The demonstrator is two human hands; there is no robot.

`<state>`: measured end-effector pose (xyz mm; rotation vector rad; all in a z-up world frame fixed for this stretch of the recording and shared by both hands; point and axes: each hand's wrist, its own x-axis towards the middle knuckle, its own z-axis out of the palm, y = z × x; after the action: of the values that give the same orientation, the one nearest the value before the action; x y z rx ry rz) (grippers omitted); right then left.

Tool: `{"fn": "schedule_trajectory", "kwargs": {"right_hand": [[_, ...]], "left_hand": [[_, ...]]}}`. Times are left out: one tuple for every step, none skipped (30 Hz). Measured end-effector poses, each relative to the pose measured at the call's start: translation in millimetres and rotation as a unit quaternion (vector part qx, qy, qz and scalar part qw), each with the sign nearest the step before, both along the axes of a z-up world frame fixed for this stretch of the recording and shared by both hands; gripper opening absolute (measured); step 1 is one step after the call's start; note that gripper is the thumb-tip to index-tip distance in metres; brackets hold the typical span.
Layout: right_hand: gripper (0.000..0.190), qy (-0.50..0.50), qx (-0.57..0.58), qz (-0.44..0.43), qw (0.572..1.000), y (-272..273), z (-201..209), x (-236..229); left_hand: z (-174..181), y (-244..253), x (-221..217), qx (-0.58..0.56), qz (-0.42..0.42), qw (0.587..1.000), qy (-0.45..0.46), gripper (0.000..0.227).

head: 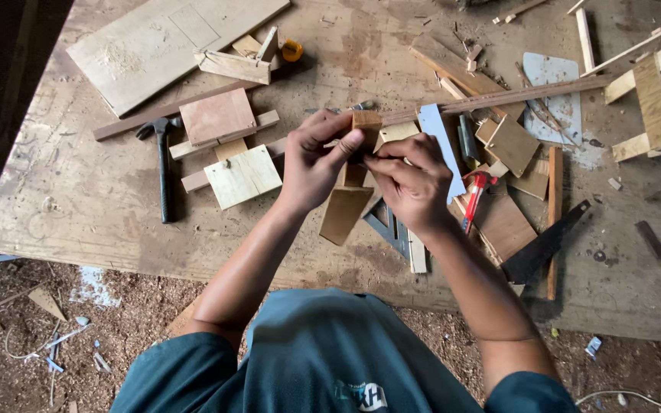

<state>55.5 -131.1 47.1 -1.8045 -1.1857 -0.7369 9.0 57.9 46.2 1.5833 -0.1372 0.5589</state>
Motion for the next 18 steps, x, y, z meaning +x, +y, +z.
{"fn": "schedule_trajectory", "kwargs": {"right_hand": [[0.016, 0.051, 0.028, 0.001, 0.998, 3, 0, 0], [0.015, 0.102, 0.055, 0.002, 0.993, 6, 0, 0], [0.014, 0.152, 0.083, 0.006, 0.985, 11, 1, 3], [0.014, 0.195, 0.134, 0.02, 0.971, 16, 2, 9], [0.015, 0.249, 0.18, 0.03, 0.951, 16, -1, 5], [0.016, 0.302, 0.225, 0.039, 0.926, 16, -4, 5], [0.016, 0.314, 0.257, 0.054, 0.912, 12, -9, -1], [0.016, 0.326, 0.29, 0.068, 0.897, 9, -14, -6], [0.017, 0.321, 0.329, 0.086, 0.884, 11, -15, -2], [0.017, 0.339, 0.288, 0.068, 0.893, 14, -17, -5], [0.017, 0.352, 0.246, 0.053, 0.901, 18, -18, -6], [0.017, 0.365, 0.204, 0.038, 0.908, 22, -19, -6], [0.016, 0.355, 0.231, 0.046, 0.905, 24, -22, -9], [0.016, 0.344, 0.259, 0.054, 0.901, 27, -25, -11], [0.015, 0.334, 0.286, 0.058, 0.896, 26, -28, -13], [0.014, 0.322, 0.287, 0.045, 0.901, 25, -30, -14], [0.014, 0.307, 0.29, 0.034, 0.906, 26, -31, -13], [0.013, 0.293, 0.293, 0.022, 0.91, 27, -31, -14]], "left_hand": [[2, 1, 1, -0.016, -0.002, 1.0, 0.005, 0.027], [4, 1, 1, -0.033, -0.003, 0.999, 0.009, 0.026], [7, 3, 3, -0.047, -0.004, 0.999, 0.013, 0.026], [10, 5, 6, -0.026, -0.003, 1.0, 0.006, 0.027], [9, 2, 1, -0.01, -0.003, 1.0, 0.012, 0.027], [6, -2, -2, 0.005, -0.003, 1.0, 0.018, 0.027], [2, -9, -8, 0.008, 0.001, 1.0, 0.013, 0.026], [-1, -14, -10, 0.012, 0.005, 1.0, 0.009, 0.025], [1, -13, -4, 0.022, 0.007, 1.0, -0.012, 0.024], [3, -12, -4, -0.001, 0.006, 1.0, -0.004, 0.025], [5, -11, -2, -0.024, 0.007, 1.0, 0.001, 0.026], [8, -9, 0, -0.046, 0.007, 0.999, 0.006, 0.026], [8, -8, -1, -0.035, 0.006, 0.999, 0.0, 0.026], [7, -8, -3, -0.024, 0.006, 1.0, -0.005, 0.026], [6, -10, -4, -0.014, 0.003, 1.0, -0.009, 0.026], [4, -11, -5, -0.02, 0.004, 1.0, -0.008, 0.027], [4, -11, -4, -0.024, 0.004, 1.0, -0.01, 0.027], [4, -10, -4, -0.028, 0.004, 1.0, -0.011, 0.028]]}}
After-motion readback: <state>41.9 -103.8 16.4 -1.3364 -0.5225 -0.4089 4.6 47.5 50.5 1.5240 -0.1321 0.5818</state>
